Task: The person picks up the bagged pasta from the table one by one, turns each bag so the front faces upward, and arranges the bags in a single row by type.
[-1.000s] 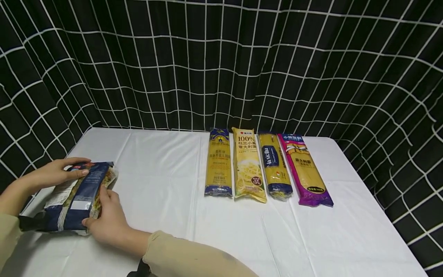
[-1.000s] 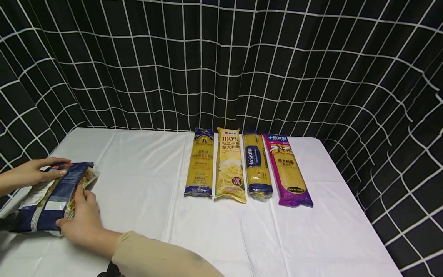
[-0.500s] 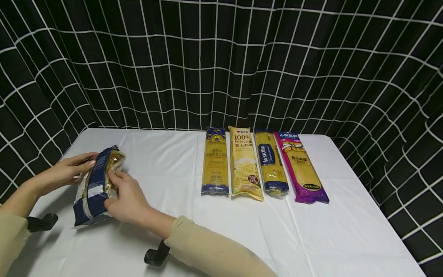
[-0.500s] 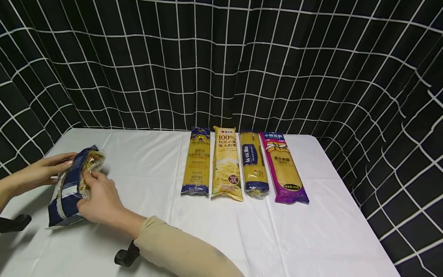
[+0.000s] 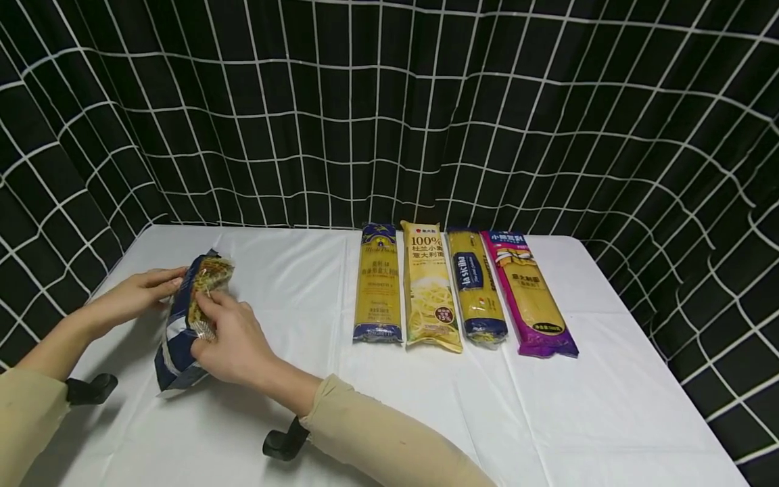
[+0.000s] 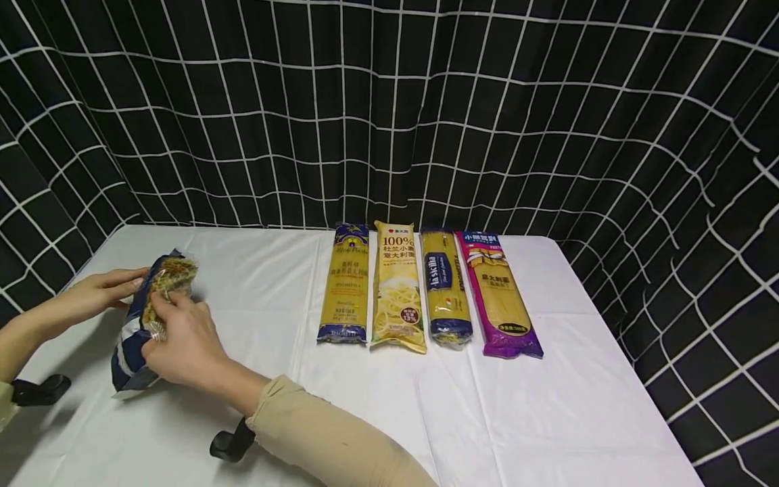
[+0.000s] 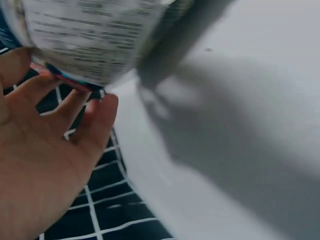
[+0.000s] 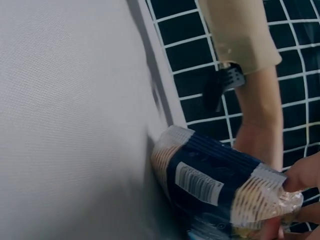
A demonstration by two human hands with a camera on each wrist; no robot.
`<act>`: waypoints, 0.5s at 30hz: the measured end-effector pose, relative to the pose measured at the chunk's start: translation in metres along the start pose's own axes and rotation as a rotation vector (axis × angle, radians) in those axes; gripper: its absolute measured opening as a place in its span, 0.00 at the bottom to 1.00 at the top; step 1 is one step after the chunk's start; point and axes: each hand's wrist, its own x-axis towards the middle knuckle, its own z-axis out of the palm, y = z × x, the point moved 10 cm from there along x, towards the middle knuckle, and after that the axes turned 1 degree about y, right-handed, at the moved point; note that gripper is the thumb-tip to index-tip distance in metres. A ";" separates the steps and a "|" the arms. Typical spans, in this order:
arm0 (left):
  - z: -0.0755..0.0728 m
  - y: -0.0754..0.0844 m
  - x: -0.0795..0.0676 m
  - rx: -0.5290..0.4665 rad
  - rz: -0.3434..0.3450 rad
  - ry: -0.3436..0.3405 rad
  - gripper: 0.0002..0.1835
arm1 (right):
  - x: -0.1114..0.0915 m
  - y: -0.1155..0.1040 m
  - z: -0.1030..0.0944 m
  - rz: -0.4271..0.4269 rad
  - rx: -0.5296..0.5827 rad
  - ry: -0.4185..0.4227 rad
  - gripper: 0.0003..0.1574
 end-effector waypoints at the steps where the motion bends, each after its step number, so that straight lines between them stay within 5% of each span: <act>1: -0.003 0.004 -0.001 0.024 -0.001 0.024 0.34 | 0.000 0.000 0.001 -0.004 -0.001 0.002 0.44; 8: -0.009 0.037 0.000 0.098 -0.047 0.056 0.43 | 0.002 -0.003 0.008 -0.026 -0.046 0.020 0.41; 15: -0.007 0.046 0.004 0.169 -0.114 0.068 0.47 | 0.003 -0.001 0.015 -0.029 -0.029 0.004 0.38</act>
